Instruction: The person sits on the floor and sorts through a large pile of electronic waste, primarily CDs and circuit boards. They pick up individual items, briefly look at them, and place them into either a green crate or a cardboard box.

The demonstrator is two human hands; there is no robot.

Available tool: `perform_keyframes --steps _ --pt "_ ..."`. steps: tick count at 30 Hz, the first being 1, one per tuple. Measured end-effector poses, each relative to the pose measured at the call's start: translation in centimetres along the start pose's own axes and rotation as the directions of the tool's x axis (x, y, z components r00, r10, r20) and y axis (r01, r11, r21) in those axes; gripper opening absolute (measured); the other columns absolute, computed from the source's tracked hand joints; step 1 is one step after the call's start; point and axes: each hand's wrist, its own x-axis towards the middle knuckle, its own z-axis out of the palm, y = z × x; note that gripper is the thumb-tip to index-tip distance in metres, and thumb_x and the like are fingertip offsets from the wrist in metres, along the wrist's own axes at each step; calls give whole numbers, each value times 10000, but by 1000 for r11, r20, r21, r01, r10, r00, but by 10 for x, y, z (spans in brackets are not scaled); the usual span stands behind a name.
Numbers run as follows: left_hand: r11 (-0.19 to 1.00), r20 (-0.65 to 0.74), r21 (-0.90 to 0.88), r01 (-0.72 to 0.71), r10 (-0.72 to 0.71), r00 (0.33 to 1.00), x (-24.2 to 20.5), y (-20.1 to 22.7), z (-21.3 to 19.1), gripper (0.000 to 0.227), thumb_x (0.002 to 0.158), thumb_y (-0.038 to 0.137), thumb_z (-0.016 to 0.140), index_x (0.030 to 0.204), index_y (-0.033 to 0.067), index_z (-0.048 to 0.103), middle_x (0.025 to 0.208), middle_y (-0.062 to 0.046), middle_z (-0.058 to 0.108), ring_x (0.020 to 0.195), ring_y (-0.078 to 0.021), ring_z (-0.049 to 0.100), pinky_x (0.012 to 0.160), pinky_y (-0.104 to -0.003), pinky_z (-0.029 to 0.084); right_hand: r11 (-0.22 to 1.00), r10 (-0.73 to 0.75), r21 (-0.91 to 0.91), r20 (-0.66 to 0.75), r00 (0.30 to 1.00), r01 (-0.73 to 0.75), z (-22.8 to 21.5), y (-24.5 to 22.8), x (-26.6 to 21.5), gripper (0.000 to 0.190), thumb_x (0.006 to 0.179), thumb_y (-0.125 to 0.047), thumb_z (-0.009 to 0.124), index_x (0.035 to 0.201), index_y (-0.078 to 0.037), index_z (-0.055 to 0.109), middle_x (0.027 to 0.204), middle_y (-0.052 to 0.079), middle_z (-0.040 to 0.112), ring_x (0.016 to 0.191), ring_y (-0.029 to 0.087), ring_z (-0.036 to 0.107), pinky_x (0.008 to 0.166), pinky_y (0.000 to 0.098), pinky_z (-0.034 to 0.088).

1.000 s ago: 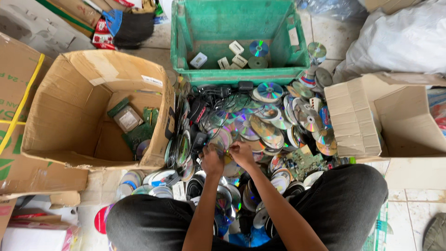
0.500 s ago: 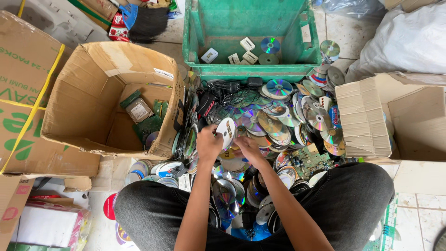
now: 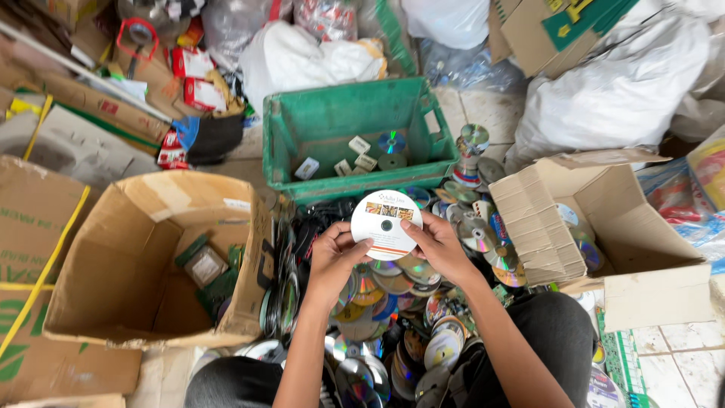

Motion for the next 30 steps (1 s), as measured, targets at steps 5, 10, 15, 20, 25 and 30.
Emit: perform_keyframes --steps 5,10,15,20,25,30 --pt "988 110 21 -151 148 983 -2 36 23 400 840 7 798 1214 -55 670 989 -210 795 785 -170 713 724 -384 695 990 -133 -55 -15 991 132 -12 -51 0 204 1014 -129 667 869 12 687 594 100 559 465 136 568 386 200 395" --pt "976 191 21 -217 209 959 -21 60 38 641 797 12 809 1390 -8 566 1063 -214 797 860 -208 740 711 -407 717 988 -138 -74 -7 990 137 -31 -57 -4 169 984 -157 682 952 6 709 644 68 568 515 125 514 408 232 397" --pt "974 266 -35 -225 226 937 -27 53 40 817 792 26 805 1522 62 439 1148 -191 784 1008 -258 763 748 -438 711 985 -155 -67 49 987 158 -44 -41 -12 218 997 -192 650 982 17 706 666 47 558 499 111 392 393 261 313" --pt "969 262 -116 -219 243 934 -29 44 41 820 813 8 788 1542 78 417 1206 -210 755 1089 -307 746 777 -475 717 979 -200 28 4 980 200 -48 -32 -16 174 975 -151 677 997 21 685 749 64 590 536 123 442 389 238 378" --pt "962 254 -112 -250 271 928 -24 36 40 810 827 -4 778 1547 91 419 1195 -175 762 1080 -277 737 758 -471 728 977 -209 52 19 978 207 -51 -32 -15 134 972 -95 671 948 36 670 743 80 585 536 136 480 395 225 395" --pt "963 262 -129 -239 265 928 -24 34 38 820 826 24 788 1551 97 412 1219 -201 747 1096 -287 730 765 -478 729 976 -212 59 16 977 211 -49 -27 -14 150 973 -97 670 910 39 659 737 78 567 521 136 469 394 229 395"
